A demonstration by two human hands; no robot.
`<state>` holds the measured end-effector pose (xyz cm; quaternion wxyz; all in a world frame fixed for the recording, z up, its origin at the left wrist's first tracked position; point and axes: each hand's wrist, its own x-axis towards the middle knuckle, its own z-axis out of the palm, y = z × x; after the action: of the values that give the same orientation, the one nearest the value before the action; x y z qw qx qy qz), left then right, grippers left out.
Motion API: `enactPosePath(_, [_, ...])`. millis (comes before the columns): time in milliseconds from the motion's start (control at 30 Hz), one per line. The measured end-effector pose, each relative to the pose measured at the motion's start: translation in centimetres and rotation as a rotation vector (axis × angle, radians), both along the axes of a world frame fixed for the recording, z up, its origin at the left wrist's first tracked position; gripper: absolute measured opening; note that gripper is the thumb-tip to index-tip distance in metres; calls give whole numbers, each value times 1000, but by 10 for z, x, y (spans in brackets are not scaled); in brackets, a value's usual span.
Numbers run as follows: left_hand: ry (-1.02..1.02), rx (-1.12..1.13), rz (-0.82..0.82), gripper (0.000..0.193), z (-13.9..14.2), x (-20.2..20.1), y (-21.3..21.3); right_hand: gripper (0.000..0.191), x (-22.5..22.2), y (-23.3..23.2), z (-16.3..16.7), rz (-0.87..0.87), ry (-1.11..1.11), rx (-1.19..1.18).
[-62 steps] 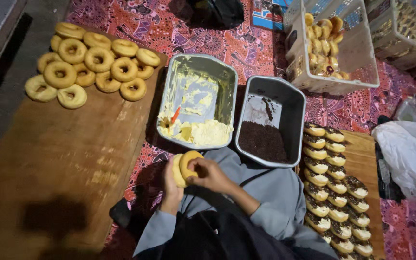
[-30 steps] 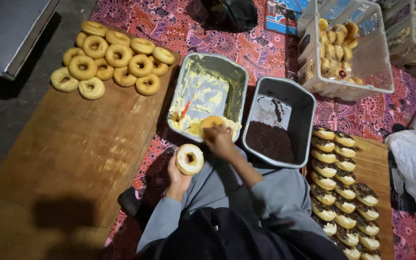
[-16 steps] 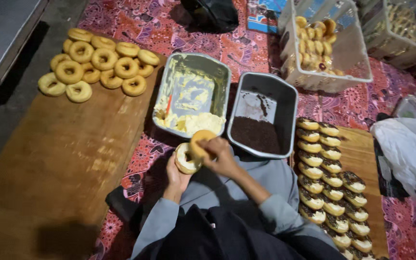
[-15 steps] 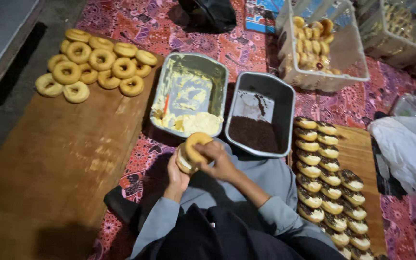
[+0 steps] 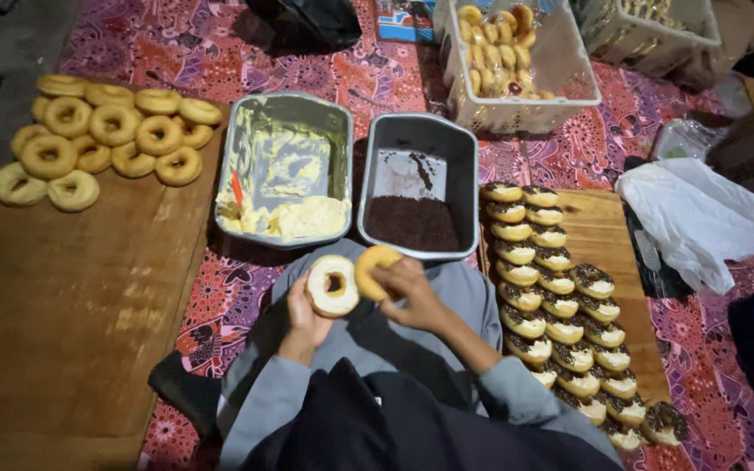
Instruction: The person sits on the floor and repeatedly picks up plain donuts, splits them open, fills them with a white cream from a metal tray, and places them into a second tray containing dark crumbs. The filled donuts are then arranged in rows on a wooden board.
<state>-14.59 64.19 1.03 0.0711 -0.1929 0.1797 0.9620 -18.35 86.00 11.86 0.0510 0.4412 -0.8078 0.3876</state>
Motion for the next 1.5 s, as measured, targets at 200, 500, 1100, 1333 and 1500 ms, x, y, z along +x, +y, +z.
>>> enactPosePath(200, [167,-393,14,49,33,3,26,41,26,8,2,1,-244,-244])
enactPosePath(500, [580,-1053,181,54,64,18,66,66,25,2,-8,-263,-1170,-889])
enactPosePath(1100, [141,-62,130,57,-3,-28,2,65,-73,38,-44,-23,-395,116])
enactPosePath(1333, [-83,73,-70,60,-72,-18,44,41,-207,52,-140,-782,-994,-223])
enactPosePath(1500, [-109,73,-100,60,-97,-17,40,39,-187,41,-156,-559,-313,535])
